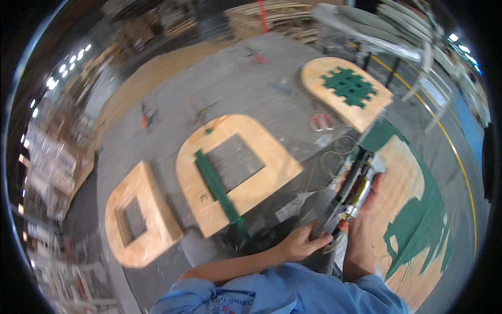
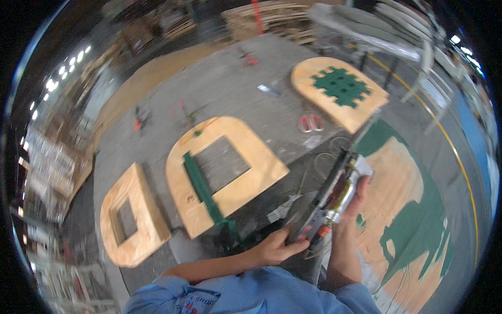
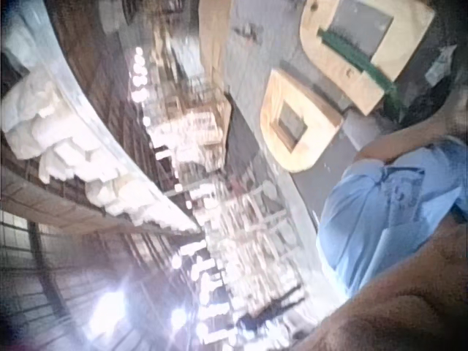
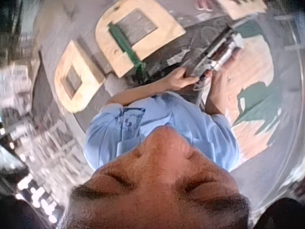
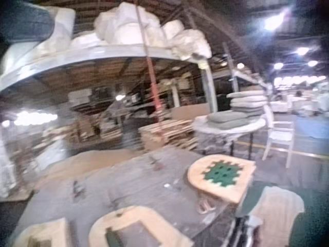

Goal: The person sits on the floor and assembles green plastic strips onto a wooden board using a pneumatic nail gun. They arrange the strips in a grid pattern, secure them with nails, and trim excess material with scissors.

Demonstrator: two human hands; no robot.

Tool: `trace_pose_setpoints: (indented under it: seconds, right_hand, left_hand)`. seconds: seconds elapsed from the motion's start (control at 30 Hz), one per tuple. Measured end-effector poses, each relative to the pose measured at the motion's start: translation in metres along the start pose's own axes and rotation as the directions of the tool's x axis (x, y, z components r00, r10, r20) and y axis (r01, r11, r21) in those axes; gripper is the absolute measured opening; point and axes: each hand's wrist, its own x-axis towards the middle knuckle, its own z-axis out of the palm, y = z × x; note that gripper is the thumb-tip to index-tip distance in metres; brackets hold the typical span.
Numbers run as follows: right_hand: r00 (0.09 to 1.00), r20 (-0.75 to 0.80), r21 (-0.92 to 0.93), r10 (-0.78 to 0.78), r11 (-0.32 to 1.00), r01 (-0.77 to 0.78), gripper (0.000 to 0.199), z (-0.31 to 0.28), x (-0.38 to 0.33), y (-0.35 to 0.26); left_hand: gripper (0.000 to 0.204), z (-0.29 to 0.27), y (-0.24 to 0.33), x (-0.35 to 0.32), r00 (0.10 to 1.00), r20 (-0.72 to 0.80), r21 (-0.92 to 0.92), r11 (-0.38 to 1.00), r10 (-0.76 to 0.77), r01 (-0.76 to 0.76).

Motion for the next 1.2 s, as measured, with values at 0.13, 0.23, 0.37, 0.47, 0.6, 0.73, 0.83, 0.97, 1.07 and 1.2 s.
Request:
trace_pose_setpoints:
  seconds: [0.13,0.23,0.37,0.47,0.6,0.73,0.83,0.97,1.07,1.2]
  right_hand:
    - [0.963,0.227,-0.103,0.142,0.987,-0.121,0.082,0.024,-0.007,0.026]
    - [0.842,0.373,-0.287,0.389,0.912,-0.294,0.079,0.053,-0.024,0.048]
    - [0.838,0.387,-0.265,0.385,0.917,-0.299,0.075,0.066,-0.031,0.073]
    - [0.849,0.312,-0.262,0.427,0.897,-0.355,0.086,0.076,-0.038,0.087]
    - [0.876,0.21,-0.342,0.434,0.872,-0.35,0.078,0.08,-0.044,0.086]
    - [0.909,0.174,-0.39,0.379,0.874,-0.29,0.071,0.056,-0.035,0.079]
    - [0.9,0.211,-0.447,0.381,0.857,-0.257,0.067,0.076,-0.032,0.082]
    - [0.862,0.145,-0.631,0.485,0.716,-0.297,0.062,0.093,-0.031,0.09]
    - [0.844,0.095,-0.754,0.529,0.591,-0.286,0.055,0.103,-0.036,0.104]
    - [0.853,-0.003,-0.747,0.521,0.566,-0.348,0.046,0.1,-0.049,0.114]
  left_hand:
    - [0.039,0.009,0.005,-0.003,0.896,-0.254,0.019,0.928,0.364,-0.372]
    - [0.039,0.001,0.016,0.001,0.746,-0.496,0.156,0.891,0.444,-0.427]
    - [0.04,-0.001,0.016,-0.014,0.786,-0.497,0.018,0.91,0.368,-0.415]
    - [0.043,-0.01,0.013,-0.017,0.654,-0.598,0.17,0.87,0.464,-0.462]
    - [0.052,-0.041,0.006,-0.036,0.899,-0.372,-0.125,0.947,0.232,-0.296]
    - [0.048,-0.057,-0.09,-0.058,0.811,-0.576,-0.378,0.913,-0.1,-0.155]
    - [0.056,-0.078,-0.152,-0.079,0.398,-0.598,-0.728,0.679,-0.696,0.093]
    - [0.038,-0.1,-0.194,-0.084,0.415,-0.823,-0.464,0.881,-0.389,-0.094]
    - [0.038,-0.099,-0.196,-0.088,0.6,-0.773,-0.159,0.979,-0.203,0.127]
    - [0.051,-0.105,-0.107,-0.115,0.816,-0.443,0.423,0.716,-0.371,0.555]
